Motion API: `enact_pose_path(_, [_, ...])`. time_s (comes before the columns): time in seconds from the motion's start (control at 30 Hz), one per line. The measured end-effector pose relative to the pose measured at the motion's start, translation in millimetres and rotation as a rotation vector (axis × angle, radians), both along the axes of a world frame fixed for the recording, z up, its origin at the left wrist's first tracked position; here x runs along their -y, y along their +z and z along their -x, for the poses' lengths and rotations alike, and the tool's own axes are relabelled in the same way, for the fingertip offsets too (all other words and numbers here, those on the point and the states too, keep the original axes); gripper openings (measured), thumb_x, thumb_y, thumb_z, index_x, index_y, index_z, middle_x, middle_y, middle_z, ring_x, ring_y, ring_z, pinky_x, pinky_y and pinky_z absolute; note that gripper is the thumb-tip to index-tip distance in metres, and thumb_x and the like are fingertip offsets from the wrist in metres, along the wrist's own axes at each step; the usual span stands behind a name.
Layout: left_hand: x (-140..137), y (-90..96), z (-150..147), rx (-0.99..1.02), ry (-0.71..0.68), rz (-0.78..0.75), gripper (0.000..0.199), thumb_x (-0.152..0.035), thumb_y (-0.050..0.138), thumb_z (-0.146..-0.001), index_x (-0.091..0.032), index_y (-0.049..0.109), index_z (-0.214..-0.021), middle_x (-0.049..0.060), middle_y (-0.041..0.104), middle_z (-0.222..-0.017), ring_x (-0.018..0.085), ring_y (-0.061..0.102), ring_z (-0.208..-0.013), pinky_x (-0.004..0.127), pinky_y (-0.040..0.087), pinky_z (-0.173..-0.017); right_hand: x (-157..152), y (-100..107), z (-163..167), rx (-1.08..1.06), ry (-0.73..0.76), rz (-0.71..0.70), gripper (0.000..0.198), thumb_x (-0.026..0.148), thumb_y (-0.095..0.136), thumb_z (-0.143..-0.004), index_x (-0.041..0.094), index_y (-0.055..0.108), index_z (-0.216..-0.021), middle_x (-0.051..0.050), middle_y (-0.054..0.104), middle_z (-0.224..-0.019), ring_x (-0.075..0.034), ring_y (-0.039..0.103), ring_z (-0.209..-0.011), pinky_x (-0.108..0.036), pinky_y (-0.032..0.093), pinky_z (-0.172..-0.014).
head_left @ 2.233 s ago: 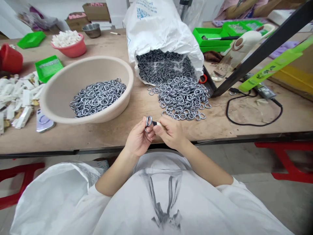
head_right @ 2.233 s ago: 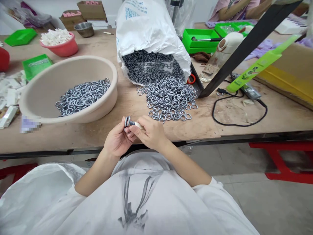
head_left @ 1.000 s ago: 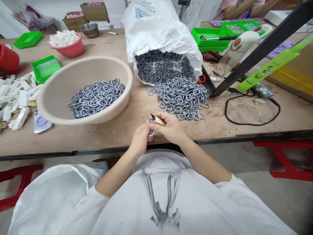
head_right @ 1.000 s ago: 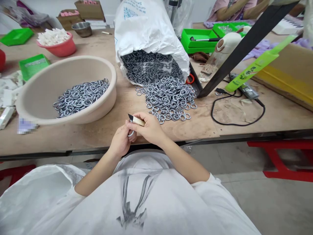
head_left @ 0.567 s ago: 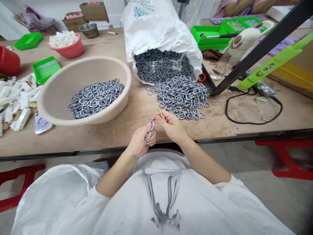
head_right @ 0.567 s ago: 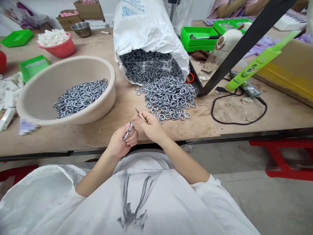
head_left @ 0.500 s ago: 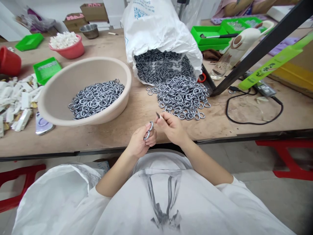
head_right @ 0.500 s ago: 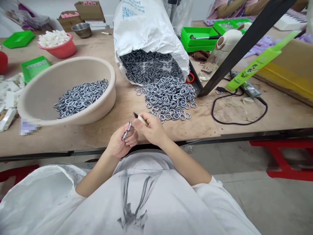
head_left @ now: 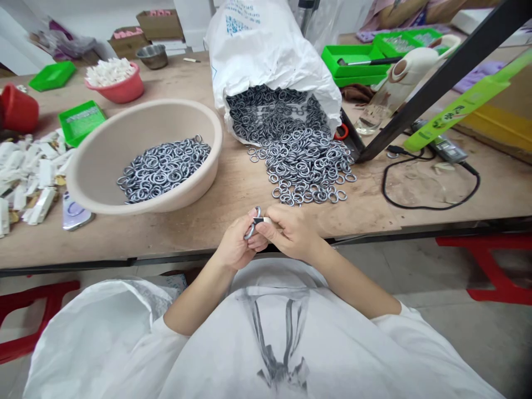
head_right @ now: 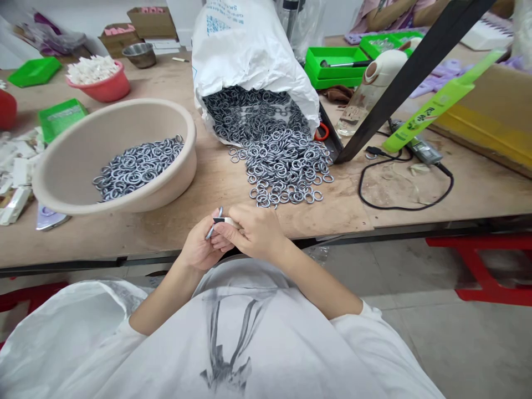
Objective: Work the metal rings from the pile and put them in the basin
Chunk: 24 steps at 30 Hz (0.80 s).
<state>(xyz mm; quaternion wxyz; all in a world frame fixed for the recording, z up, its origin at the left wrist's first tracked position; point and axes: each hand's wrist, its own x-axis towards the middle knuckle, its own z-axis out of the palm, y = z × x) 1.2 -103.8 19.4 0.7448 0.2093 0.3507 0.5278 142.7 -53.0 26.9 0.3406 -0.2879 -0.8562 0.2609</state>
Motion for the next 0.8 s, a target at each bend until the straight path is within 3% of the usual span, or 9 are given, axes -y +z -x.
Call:
enact_pose_path(0.17, [-0.6,-4.1,0.4,-0.008,-0.027,-0.025,0.054,-0.050,0.062,-0.085,-0.019,0.032,-0.053,-0.008,0.024,-0.042,0.004,0.020,-0.038,0.019,0.025,-0.041,0.9,2.8,-1.6,0.002,0.029,0.016,0.048,0.055,0.040,-0.097,0.021,0.039,-0.062,0.002,0.042,-0.059,-0.013,0.038,-0.059,-0.029,0.026,-0.057])
enact_pose_path(0.3, [3.6,-4.5,0.8,-0.025,-0.087,-0.105,0.056,-0.052,0.063,-0.085,-0.019,0.033,-0.051,-0.007,0.025,-0.042,0.005,0.021,-0.038,0.020,0.025,-0.042,-8.2,-2.2,-1.7,-0.028,0.059,0.134,0.051,0.055,0.041,-0.097,0.021,0.036,-0.060,0.003,0.038,-0.057,-0.011,0.037,-0.057,-0.028,0.024,-0.056])
enact_pose_path(0.43, [6.4,2.4,-0.5,-0.040,-0.176,-0.177,0.054,-0.052,0.064,-0.084,-0.019,0.036,-0.051,-0.006,0.030,-0.043,0.006,0.027,-0.039,0.021,0.030,-0.043,-26.8,-15.7,-5.1,-0.148,-0.106,0.322,0.055,0.062,0.042,-0.094,0.021,0.033,-0.058,0.005,0.030,-0.055,-0.010,0.031,-0.053,-0.028,0.022,-0.054])
enact_pose_path(0.57, [-5.1,1.9,5.1,-0.024,-0.031,-0.108,0.051,-0.047,0.066,-0.084,-0.018,0.037,-0.053,-0.006,0.032,-0.044,0.006,0.030,-0.039,0.019,0.034,-0.042,-43.7,-17.4,-12.2,-0.275,-0.206,0.355,0.055,0.066,0.038,-0.094,0.021,0.044,-0.062,0.003,0.039,-0.057,-0.012,0.038,-0.056,-0.028,0.030,-0.056])
enact_pose_path(0.67, [-17.4,-2.3,14.3,-0.031,0.075,-0.049,0.047,-0.046,0.064,-0.086,-0.018,0.040,-0.056,-0.005,0.040,-0.047,0.006,0.038,-0.039,0.019,0.041,-0.042,-59.0,-9.8,-12.6,-0.026,-0.356,0.245,0.049,0.062,0.046,-0.093,0.020,0.060,-0.073,0.000,0.055,-0.063,-0.015,0.049,-0.061,-0.028,0.033,-0.060])
enact_pose_path(0.8, [-27.0,-1.5,24.9,-0.030,0.168,0.041,0.034,-0.036,0.053,-0.092,-0.017,0.047,-0.065,-0.003,0.056,-0.060,0.006,0.048,-0.041,0.017,0.046,-0.040,-83.2,-4.3,2.2,0.494,-0.458,0.020,0.029,0.047,0.063,-0.088,0.020,0.068,-0.096,-0.008,0.071,-0.097,-0.023,0.063,-0.084,-0.029,0.038,-0.067])
